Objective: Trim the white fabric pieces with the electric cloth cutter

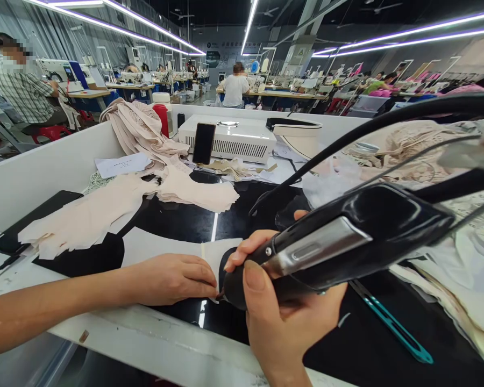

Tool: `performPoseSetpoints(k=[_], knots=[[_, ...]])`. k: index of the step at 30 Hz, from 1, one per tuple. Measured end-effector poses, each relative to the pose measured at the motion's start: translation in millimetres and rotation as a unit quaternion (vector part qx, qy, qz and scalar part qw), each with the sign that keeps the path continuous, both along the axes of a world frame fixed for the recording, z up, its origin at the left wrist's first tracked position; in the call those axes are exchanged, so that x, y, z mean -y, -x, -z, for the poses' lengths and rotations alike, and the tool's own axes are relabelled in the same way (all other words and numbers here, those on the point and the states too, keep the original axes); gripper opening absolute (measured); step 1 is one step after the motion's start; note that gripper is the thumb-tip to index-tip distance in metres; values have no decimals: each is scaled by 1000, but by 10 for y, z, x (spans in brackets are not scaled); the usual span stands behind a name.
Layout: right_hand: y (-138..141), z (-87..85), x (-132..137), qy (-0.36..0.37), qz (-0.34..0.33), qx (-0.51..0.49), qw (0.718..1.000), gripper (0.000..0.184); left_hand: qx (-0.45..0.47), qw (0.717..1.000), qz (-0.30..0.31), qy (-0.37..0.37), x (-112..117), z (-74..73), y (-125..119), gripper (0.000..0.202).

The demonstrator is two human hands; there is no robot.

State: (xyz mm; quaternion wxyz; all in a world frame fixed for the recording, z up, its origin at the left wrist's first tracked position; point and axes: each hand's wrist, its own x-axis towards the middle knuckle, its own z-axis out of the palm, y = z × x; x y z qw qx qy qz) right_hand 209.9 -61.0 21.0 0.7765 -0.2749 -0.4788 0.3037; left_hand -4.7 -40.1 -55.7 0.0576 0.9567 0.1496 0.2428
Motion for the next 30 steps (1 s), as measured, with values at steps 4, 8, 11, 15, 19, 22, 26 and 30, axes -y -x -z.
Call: performPoseSetpoints(k=[4,8,11,15,19,22,26,30], knots=[[1,1,23,6,9,17,1000,61,-9,1000,-2,7,-1,11,-5,32],[-12,27,35,10,18,27,999,61,9,1000,-7,15,-16,29,10,31],[-21,46,40,8,17,33,999,65,15,1000,-7,20,-21,36,35,32],[-7,34,83,2,4,33,999,61,0,999,-5,36,-17,28,57,31],[-28,-17,118,-1,-5,40,999,54,-30,998,8,48,7,-30,72,33],[-121,-82,40,2,31,34,999,52,-50,996,37,70,55,-100,99,36],[-311,-168,-181,-10,93,1,996,50,-58,990,82,99,139,-188,149,33],[-441,-156,-322,-10,123,11,992,47,-46,993,79,73,164,-275,142,37]])
